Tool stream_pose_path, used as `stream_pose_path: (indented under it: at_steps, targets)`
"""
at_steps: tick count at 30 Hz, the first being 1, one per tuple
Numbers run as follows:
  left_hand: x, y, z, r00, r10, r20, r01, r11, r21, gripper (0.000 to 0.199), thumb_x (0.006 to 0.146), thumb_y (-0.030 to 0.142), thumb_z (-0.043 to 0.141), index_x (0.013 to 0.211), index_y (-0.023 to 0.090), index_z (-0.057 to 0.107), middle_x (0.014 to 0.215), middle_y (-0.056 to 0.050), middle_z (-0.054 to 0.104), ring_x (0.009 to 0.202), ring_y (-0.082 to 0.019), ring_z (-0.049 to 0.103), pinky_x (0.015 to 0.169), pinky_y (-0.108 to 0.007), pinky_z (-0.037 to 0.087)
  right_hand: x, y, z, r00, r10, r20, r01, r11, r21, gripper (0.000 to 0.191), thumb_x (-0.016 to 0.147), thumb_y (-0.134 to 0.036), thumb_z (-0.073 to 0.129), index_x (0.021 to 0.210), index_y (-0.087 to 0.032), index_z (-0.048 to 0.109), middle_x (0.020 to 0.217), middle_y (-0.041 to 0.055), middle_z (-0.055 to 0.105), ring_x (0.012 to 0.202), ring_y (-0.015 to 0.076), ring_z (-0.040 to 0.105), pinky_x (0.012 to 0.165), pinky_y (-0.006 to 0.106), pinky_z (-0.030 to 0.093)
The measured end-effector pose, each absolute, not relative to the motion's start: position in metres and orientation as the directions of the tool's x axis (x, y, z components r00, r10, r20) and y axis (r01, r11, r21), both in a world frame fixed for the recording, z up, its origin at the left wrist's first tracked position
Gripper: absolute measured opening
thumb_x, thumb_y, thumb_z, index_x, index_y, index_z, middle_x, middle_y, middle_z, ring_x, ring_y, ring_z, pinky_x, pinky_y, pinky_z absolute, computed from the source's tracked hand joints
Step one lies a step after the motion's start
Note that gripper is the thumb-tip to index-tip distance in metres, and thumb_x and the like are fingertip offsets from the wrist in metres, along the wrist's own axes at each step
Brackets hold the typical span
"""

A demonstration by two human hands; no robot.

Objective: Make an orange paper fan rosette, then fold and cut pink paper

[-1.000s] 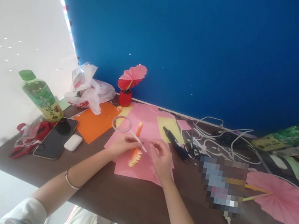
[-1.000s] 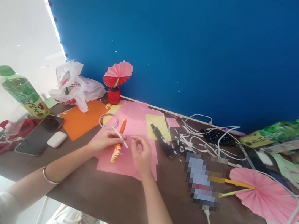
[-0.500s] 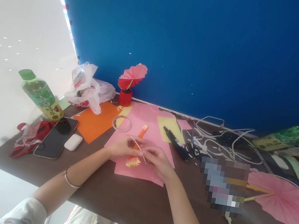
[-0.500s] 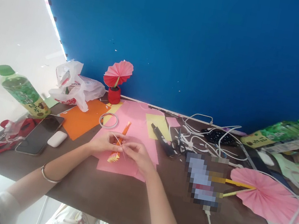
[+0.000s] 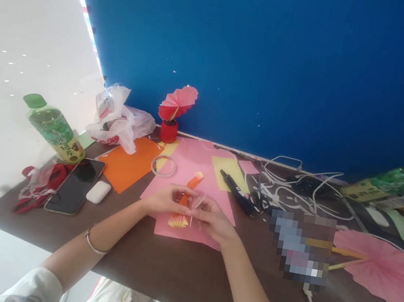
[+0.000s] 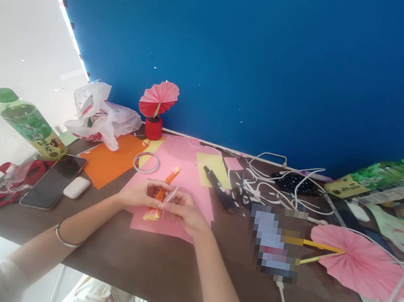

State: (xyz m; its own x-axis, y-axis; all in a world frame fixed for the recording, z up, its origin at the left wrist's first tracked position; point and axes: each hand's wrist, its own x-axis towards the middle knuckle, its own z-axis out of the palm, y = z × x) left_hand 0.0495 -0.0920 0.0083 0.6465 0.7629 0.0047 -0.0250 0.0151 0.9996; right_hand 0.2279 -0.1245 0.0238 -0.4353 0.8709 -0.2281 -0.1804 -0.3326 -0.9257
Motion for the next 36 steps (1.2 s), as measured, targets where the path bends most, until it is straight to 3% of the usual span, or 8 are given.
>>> stream_pose_path:
  at_steps: [5, 8, 11, 16, 21, 27, 36]
  targets:
    - [0.050, -0.090, 0.006, 0.589, 0.805, -0.065, -0.041, 0.110, 0.993, 0.046, 0.065, 0.034, 0.072, 0.107, 0.018, 0.062, 0.102, -0.008, 0.062, 0.090, -0.017, 0.058, 0.083, -0.031, 0.044, 0.231, -0.121, 0.018, -0.248, 0.961, -0.119, -0.339, -0.201, -0.919, 0.024, 0.056, -0.033, 0.078, 0.060, -0.020, 0.057, 0.065, -0.0038, 0.056, 0.048, 0.0063, 0.042, 0.047, 0.022, 0.037]
    - [0.051, -0.090, 0.006, 0.545, 0.836, -0.065, -0.106, 0.145, 0.984, 0.039, 0.072, 0.038, 0.065, 0.103, 0.014, 0.062, 0.091, -0.008, 0.065, 0.083, -0.017, 0.062, 0.082, -0.033, 0.046, 0.234, -0.117, 0.016, -0.110, 0.992, -0.066, -0.422, -0.106, -0.900, 0.024, 0.054, -0.030, 0.079, 0.060, -0.020, 0.058, 0.067, -0.0040, 0.056, 0.054, 0.0074, 0.048, 0.052, 0.023, 0.042]
    - [0.052, -0.091, 0.008, 0.530, 0.847, -0.038, -0.152, 0.139, 0.978, 0.034, 0.071, 0.034, 0.067, 0.097, 0.014, 0.058, 0.087, -0.007, 0.065, 0.079, -0.018, 0.064, 0.081, -0.037, 0.049, 0.233, -0.113, 0.015, -0.007, 0.999, -0.042, -0.405, -0.042, -0.913, 0.021, 0.058, -0.029, 0.078, 0.059, -0.020, 0.058, 0.068, -0.0031, 0.058, 0.061, 0.0099, 0.055, 0.062, 0.026, 0.047]
    - [0.052, -0.093, 0.010, 0.505, 0.862, -0.033, -0.100, 0.096, 0.990, 0.045, 0.067, 0.028, 0.070, 0.106, 0.020, 0.049, 0.106, -0.010, 0.061, 0.083, -0.018, 0.065, 0.079, -0.039, 0.051, 0.229, -0.114, 0.012, 0.107, 0.993, 0.055, -0.265, 0.082, -0.961, 0.016, 0.061, -0.026, 0.076, 0.063, -0.021, 0.061, 0.068, -0.0023, 0.062, 0.068, 0.0125, 0.060, 0.073, 0.030, 0.048]
    - [0.051, -0.096, 0.012, 0.534, 0.840, -0.098, 0.000, 0.116, 0.993, 0.055, 0.065, 0.029, 0.072, 0.113, 0.022, 0.047, 0.105, -0.011, 0.061, 0.083, -0.019, 0.065, 0.073, -0.034, 0.053, 0.229, -0.119, 0.016, 0.067, 0.990, 0.122, -0.145, 0.130, -0.981, 0.015, 0.064, -0.029, 0.073, 0.071, -0.021, 0.062, 0.076, 0.0013, 0.067, 0.074, 0.0170, 0.063, 0.076, 0.034, 0.050]
    - [0.052, -0.102, 0.013, 0.601, 0.792, -0.110, 0.068, 0.086, 0.994, 0.053, 0.068, 0.032, 0.069, 0.116, 0.022, 0.047, 0.107, -0.011, 0.058, 0.059, -0.008, 0.061, 0.054, -0.021, 0.049, 0.223, -0.125, 0.024, 0.018, 0.991, 0.136, -0.019, 0.136, -0.991, 0.016, 0.064, -0.030, 0.073, 0.073, -0.021, 0.063, 0.076, 0.0026, 0.067, 0.074, 0.0178, 0.063, 0.075, 0.034, 0.051]
    - [0.054, -0.103, 0.010, 0.613, 0.786, -0.075, 0.047, 0.059, 0.997, 0.053, 0.069, 0.028, 0.068, 0.117, 0.021, 0.046, 0.101, -0.009, 0.061, 0.065, -0.011, 0.062, 0.059, -0.024, 0.049, 0.220, -0.127, 0.024, 0.011, 0.994, 0.113, 0.056, 0.112, -0.992, 0.019, 0.063, -0.033, 0.073, 0.074, -0.019, 0.065, 0.076, 0.0046, 0.068, 0.074, 0.0191, 0.064, 0.075, 0.035, 0.052]
